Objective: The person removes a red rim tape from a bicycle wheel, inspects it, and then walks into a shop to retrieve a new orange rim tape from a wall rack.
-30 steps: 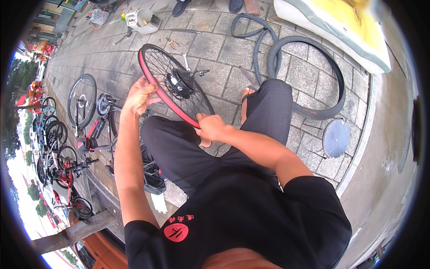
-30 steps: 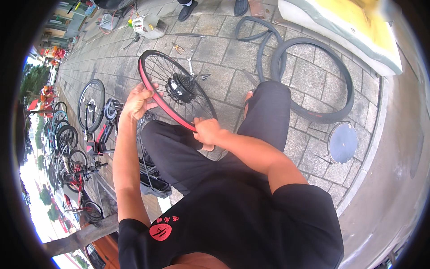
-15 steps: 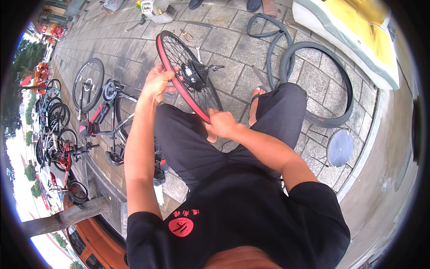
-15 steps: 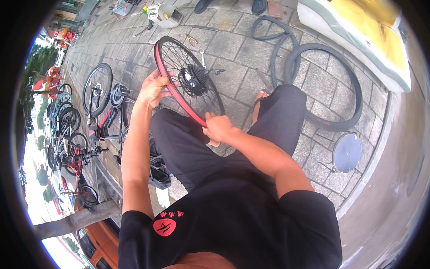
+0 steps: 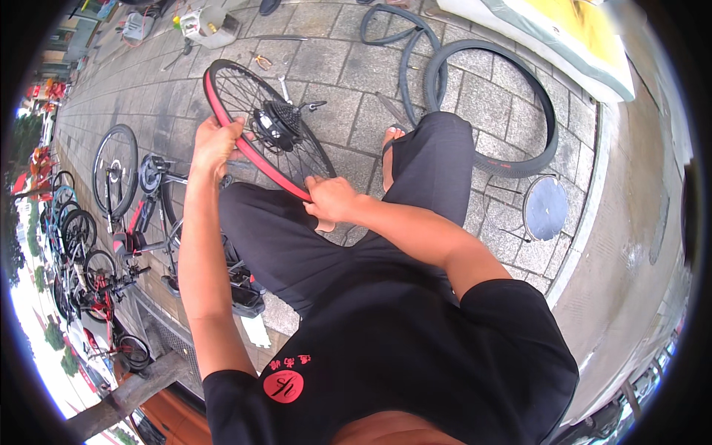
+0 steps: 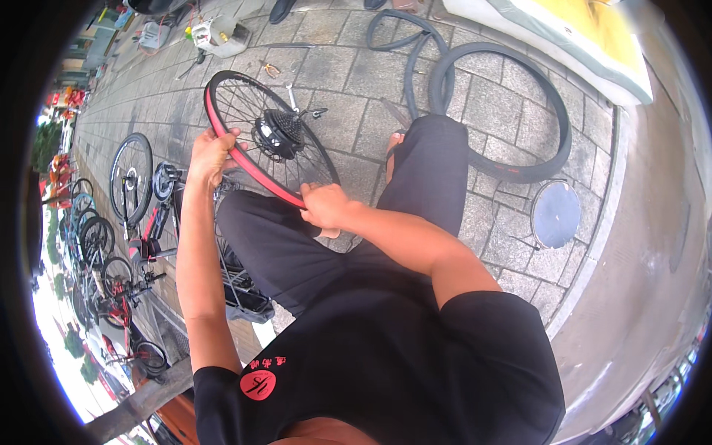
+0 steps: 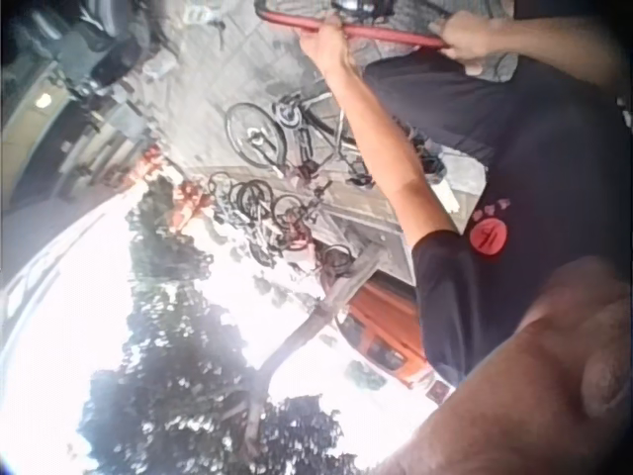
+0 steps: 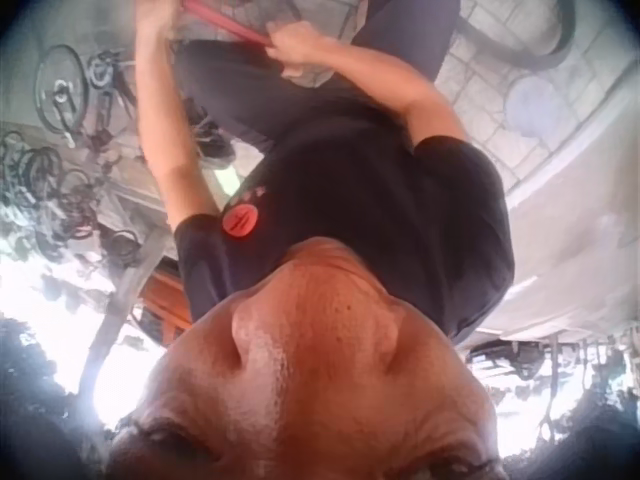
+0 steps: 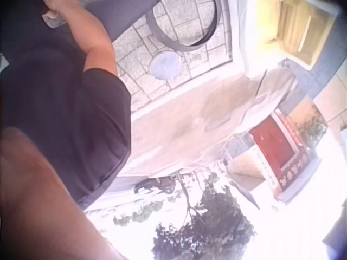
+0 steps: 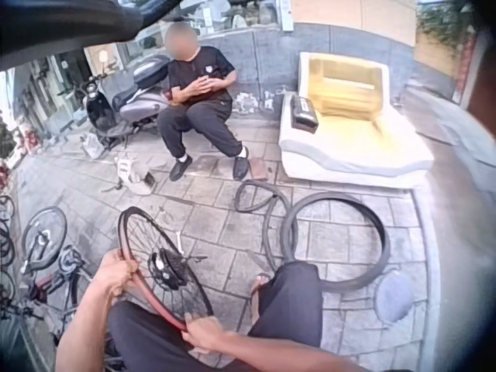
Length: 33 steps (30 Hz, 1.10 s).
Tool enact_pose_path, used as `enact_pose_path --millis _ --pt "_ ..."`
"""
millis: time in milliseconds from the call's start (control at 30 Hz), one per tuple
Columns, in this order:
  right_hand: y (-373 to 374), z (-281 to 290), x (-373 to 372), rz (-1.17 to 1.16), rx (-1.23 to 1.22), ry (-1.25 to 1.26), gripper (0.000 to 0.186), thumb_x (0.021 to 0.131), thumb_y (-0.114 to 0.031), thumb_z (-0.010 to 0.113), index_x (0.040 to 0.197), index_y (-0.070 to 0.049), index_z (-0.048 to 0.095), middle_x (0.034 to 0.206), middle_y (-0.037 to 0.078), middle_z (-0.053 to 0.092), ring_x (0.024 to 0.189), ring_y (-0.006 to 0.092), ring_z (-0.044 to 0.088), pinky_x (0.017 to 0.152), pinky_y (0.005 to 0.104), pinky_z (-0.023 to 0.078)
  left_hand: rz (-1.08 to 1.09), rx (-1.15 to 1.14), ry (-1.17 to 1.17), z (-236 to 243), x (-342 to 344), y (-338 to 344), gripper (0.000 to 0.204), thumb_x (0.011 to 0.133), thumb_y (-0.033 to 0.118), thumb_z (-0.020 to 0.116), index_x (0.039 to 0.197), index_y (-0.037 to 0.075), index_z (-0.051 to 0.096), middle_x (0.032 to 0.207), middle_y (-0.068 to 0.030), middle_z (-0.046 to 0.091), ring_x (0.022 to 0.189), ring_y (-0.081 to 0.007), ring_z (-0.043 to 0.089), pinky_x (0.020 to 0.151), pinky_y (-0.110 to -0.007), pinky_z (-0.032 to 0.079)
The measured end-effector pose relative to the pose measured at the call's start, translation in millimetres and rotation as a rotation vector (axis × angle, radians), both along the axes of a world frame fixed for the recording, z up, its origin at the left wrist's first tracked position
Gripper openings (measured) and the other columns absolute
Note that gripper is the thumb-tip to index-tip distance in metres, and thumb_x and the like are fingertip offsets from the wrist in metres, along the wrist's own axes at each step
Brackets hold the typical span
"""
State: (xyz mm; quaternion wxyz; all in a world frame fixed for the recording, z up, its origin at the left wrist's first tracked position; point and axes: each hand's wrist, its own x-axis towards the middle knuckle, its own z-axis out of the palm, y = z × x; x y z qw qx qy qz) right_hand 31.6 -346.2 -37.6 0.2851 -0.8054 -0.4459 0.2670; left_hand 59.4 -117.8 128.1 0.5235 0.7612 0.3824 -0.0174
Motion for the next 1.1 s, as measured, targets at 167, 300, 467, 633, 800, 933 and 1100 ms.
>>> enact_pose_path --millis 167,300,467,633,800,933,1100 --pt "2 2 1 0.042 -0.062 0.036 0.058 0.093 -0.034 0.066 0.129 0.009 0.052 0.123 0.025 0.065 0.112 0.0376 0.068 0.093 0.0462 0.056 0.024 0.001 -0.010 9 2 -11 0.034 0.089 0.003 0.060 0.123 -0.005 0.057 0.113 -0.0112 0.069 0.086 -0.0227 0.074 0.064 -0.037 0.065" --pt "0 14 9 0.040 -0.098 0.109 0.058 0.092 -0.036 0.067 0.131 0.006 0.056 0.125 0.022 0.067 0.118 0.0357 0.066 0.097 0.0454 0.054 -0.036 0.037 0.037 9 8 -12 0.037 0.090 0.005 0.058 0.126 -0.007 0.056 0.115 -0.0118 0.069 0.087 -0.0215 0.074 0.063 -0.035 0.065" --pt "-8 37 23 0.101 -0.200 0.176 0.041 0.087 -0.029 0.068 0.116 -0.001 0.074 0.122 0.016 0.073 0.117 0.0316 0.069 0.096 0.0428 0.055 -0.025 0.052 0.020 -3 1 1 0.034 0.092 0.006 0.058 0.123 -0.006 0.056 0.118 -0.0118 0.069 0.090 -0.0219 0.075 0.059 -0.035 0.064" --pt "-20 54 37 0.100 -0.207 0.280 0.038 0.084 -0.029 0.071 0.111 -0.003 0.077 0.117 0.016 0.074 0.115 0.0313 0.069 0.094 0.0429 0.055 -0.008 0.053 0.015 -8 4 8 0.038 0.084 0.000 0.052 0.120 -0.008 0.055 0.114 -0.0112 0.068 0.090 -0.0231 0.075 0.053 -0.034 0.064" --pt "-19 54 43 0.069 -0.143 0.285 0.045 0.086 -0.036 0.074 0.113 0.000 0.075 0.118 0.017 0.073 0.114 0.0336 0.069 0.094 0.0464 0.054 -0.069 0.090 0.013 -8 6 15 0.027 0.089 0.006 0.057 0.113 -0.005 0.062 0.093 -0.0121 0.070 0.077 -0.0206 0.075 0.047 -0.030 0.060" --pt "-14 63 33 -0.181 0.181 0.177 0.050 0.090 -0.035 0.071 0.123 0.001 0.064 0.123 0.020 0.068 0.109 0.0370 0.069 0.091 0.0490 0.054 -0.042 0.139 -0.020 1 6 -3 0.025 0.089 0.006 0.059 0.110 -0.006 0.063 0.092 -0.0131 0.070 0.076 -0.0208 0.075 0.048 -0.030 0.058" --pt "19 102 14 -0.294 0.458 -0.004 0.041 0.095 -0.025 0.062 0.130 -0.003 0.060 0.113 0.020 0.066 0.098 0.0395 0.069 0.083 0.0520 0.056 0.002 0.069 -0.059 4 4 -21 0.019 0.094 0.008 0.065 0.101 -0.010 0.064 0.084 -0.0139 0.070 0.069 -0.0213 0.073 0.049 -0.034 0.060"
